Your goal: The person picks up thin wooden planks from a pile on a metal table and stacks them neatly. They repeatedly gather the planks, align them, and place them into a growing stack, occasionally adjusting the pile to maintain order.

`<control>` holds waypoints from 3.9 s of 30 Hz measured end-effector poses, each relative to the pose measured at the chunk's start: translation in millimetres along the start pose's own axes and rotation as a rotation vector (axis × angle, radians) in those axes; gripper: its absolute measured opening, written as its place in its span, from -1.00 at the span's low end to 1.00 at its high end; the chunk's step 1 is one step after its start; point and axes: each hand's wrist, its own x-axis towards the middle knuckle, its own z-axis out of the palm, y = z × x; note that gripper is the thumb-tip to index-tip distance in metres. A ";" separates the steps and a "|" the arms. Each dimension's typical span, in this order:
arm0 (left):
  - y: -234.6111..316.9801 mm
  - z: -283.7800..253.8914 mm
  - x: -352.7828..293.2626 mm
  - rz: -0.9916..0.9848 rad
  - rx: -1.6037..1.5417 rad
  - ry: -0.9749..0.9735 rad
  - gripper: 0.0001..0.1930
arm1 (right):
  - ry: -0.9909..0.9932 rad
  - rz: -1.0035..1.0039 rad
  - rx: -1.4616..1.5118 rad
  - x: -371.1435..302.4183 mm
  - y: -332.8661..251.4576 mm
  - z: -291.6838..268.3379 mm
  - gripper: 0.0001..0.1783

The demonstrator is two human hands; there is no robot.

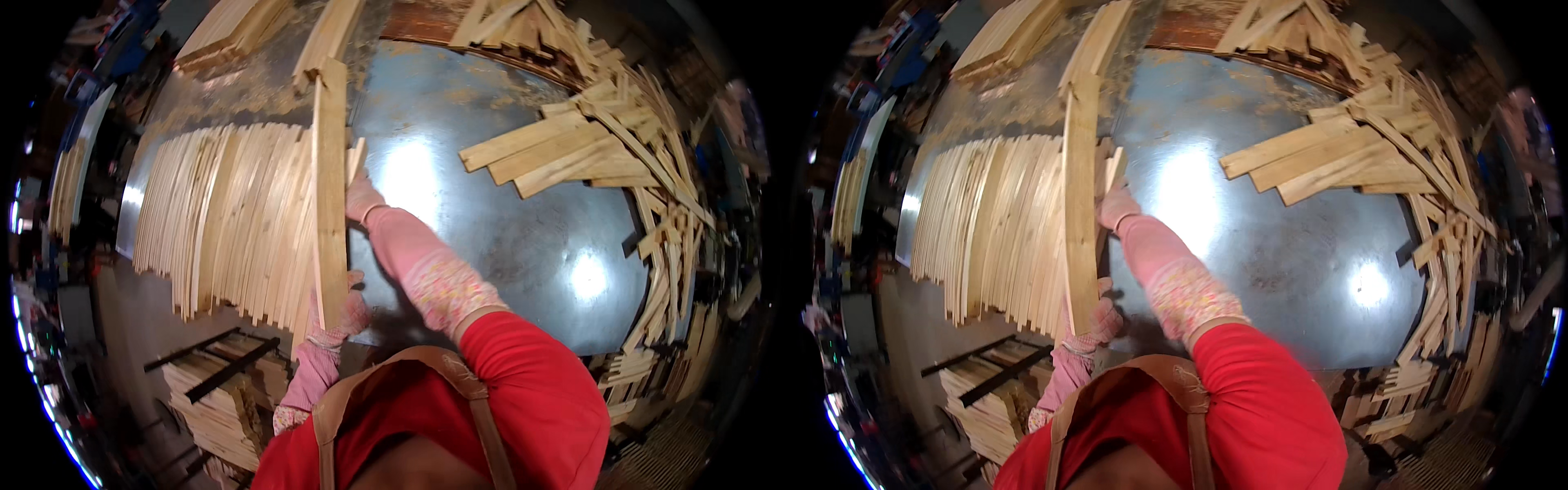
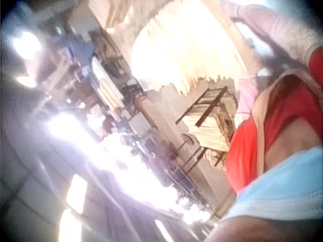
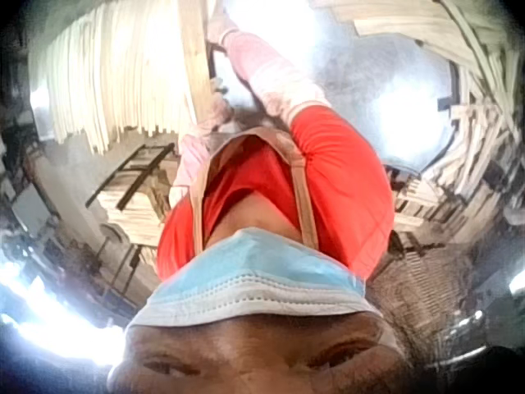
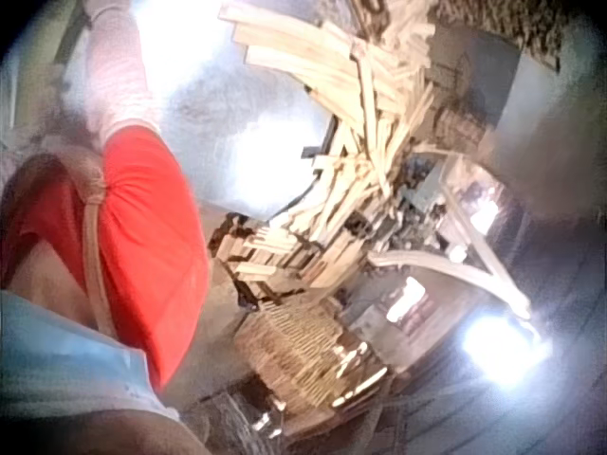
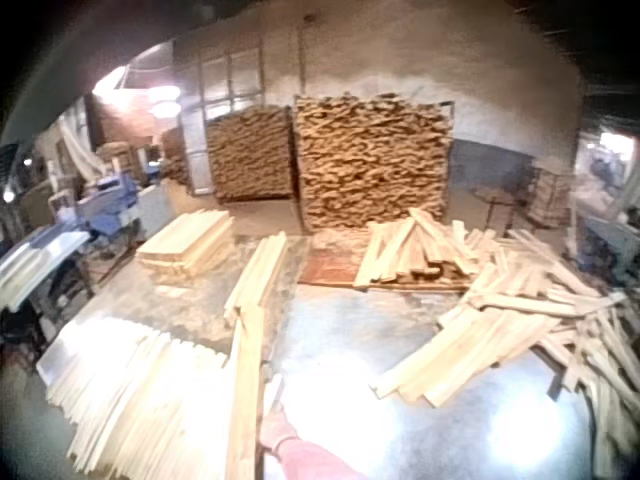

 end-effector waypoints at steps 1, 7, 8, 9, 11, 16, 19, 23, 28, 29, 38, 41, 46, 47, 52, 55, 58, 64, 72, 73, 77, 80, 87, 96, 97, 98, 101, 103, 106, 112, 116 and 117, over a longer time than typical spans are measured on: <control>-6.7 2.6 -1.1 0.008 -0.007 -0.012 -0.21 | -0.094 -0.093 0.025 -13.5 -1.6 -10.2 -0.01; -53.9 1.7 47.2 -0.249 0.049 -0.129 -0.31 | -0.824 -0.038 1.677 -109.5 128.0 -85.3 -0.47; -72.4 1.8 66.2 -0.297 0.059 -0.160 -0.32 | -0.648 0.119 1.593 -144.6 135.9 -111.5 -0.59; -98.8 6.8 88.1 -0.372 0.157 -0.116 -0.32 | -0.610 0.011 1.727 -165.5 170.9 -122.6 -0.63; -151.4 21.4 121.2 -0.464 0.391 -0.008 -0.31 | -0.063 -0.312 1.241 -226.1 224.6 -145.9 -0.41; -370.2 97.0 193.2 -0.649 1.147 0.009 -0.48 | 0.587 0.107 1.236 -396.3 333.6 -287.3 -0.07; -537.5 133.5 202.7 -0.814 1.384 -0.239 -0.53 | 0.986 0.097 1.166 -483.6 478.2 -336.4 -0.11; -685.5 118.1 186.4 -1.046 1.440 -0.430 -0.46 | 1.504 0.235 1.007 -621.6 629.6 -409.6 -0.08; -763.7 104.7 175.4 -1.004 2.122 -0.959 -0.44 | 1.667 1.142 0.837 -752.7 897.5 -416.9 -0.08; -774.5 131.2 173.1 -0.974 2.244 -1.016 -0.44 | 1.719 1.113 0.885 -770.8 910.1 -423.3 -0.10; -792.8 129.0 193.9 -1.387 1.774 0.061 -0.63 | 1.826 1.300 0.952 -821.5 1133.0 -325.1 -0.08; -775.3 119.7 191.5 -1.382 1.641 0.169 -0.62 | 1.831 1.206 0.998 -807.5 1151.6 -331.9 -0.08; -790.5 129.7 208.9 -1.442 1.660 0.181 -0.59 | 1.895 1.124 1.151 -816.8 1189.8 -338.9 -0.06; -789.4 129.6 211.8 -1.460 1.656 0.149 -0.58 | 1.961 1.070 1.150 -817.5 1194.6 -338.9 -0.05; -788.0 128.1 222.1 -1.555 1.765 0.072 -0.52 | 1.945 1.038 1.228 -810.7 1203.6 -352.1 0.02; -793.2 134.0 220.5 -1.572 1.801 0.100 -0.48 | 1.953 1.082 1.099 -804.2 1243.1 -330.7 -0.01; -788.8 127.1 229.3 -1.622 1.736 0.057 -0.47 | 1.992 1.116 1.098 -812.7 1251.0 -326.9 -0.06; -769.8 106.6 227.3 -1.576 1.619 0.061 -0.52 | 1.954 0.323 1.591 -835.5 1232.1 -321.6 -0.49; -840.7 172.1 225.3 -1.660 1.961 -0.073 -0.61 | 1.893 0.872 1.190 -805.4 1228.2 -302.2 -0.39; -841.9 176.2 225.9 -1.679 2.018 -0.120 -0.62 | 1.870 0.920 1.130 -808.1 1231.1 -299.0 -0.35; -781.3 102.2 228.2 -1.523 1.775 -0.129 -0.75 | 1.583 1.211 0.750 -804.9 1224.6 -331.0 -0.37; -763.2 84.2 241.7 -1.310 1.971 -1.571 -0.43 | 1.255 1.366 0.641 -798.9 1230.4 -347.8 -0.50; -791.0 130.4 236.0 -1.670 1.809 -0.271 -0.61 | 1.204 1.098 -0.818 -817.5 1179.7 -380.3 -0.49; -761.2 96.0 206.0 -1.389 1.610 -0.325 -0.54 | 0.870 0.033 1.276 -499.1 796.1 -545.1 -0.50; -749.3 104.1 207.6 -1.273 1.626 -0.347 -0.53 | 0.547 -0.274 1.574 -436.4 828.7 -539.4 -0.55; -736.2 114.2 206.6 -1.160 1.631 -0.368 -0.52 | 0.396 -0.331 1.691 -390.9 835.7 -545.5 -0.59; -677.8 89.6 201.7 -0.691 1.831 -0.529 -0.43 | 0.645 0.124 1.713 -286.5 767.5 -564.9 -0.56; -619.9 82.9 208.7 -0.460 1.883 -0.228 -0.37 | 0.785 0.051 1.555 -256.7 719.5 -543.6 -0.47; -502.9 94.6 227.0 -0.142 1.700 0.081 -0.20 | 0.591 -0.003 1.632 -292.5 579.4 -445.2 -0.45; -296.4 129.6 209.3 -0.444 1.908 -0.057 -0.23 | -0.553 -0.167 0.179 -341.2 407.5 -180.6 -0.51; -217.5 129.3 134.3 -0.755 2.120 0.277 -0.54 | -0.775 -0.407 0.143 -301.5 314.5 -200.3 -0.56; -200.4 90.8 102.5 -0.608 2.235 0.284 -0.60 | -0.707 -0.361 -0.045 -274.6 294.6 -208.7 -0.52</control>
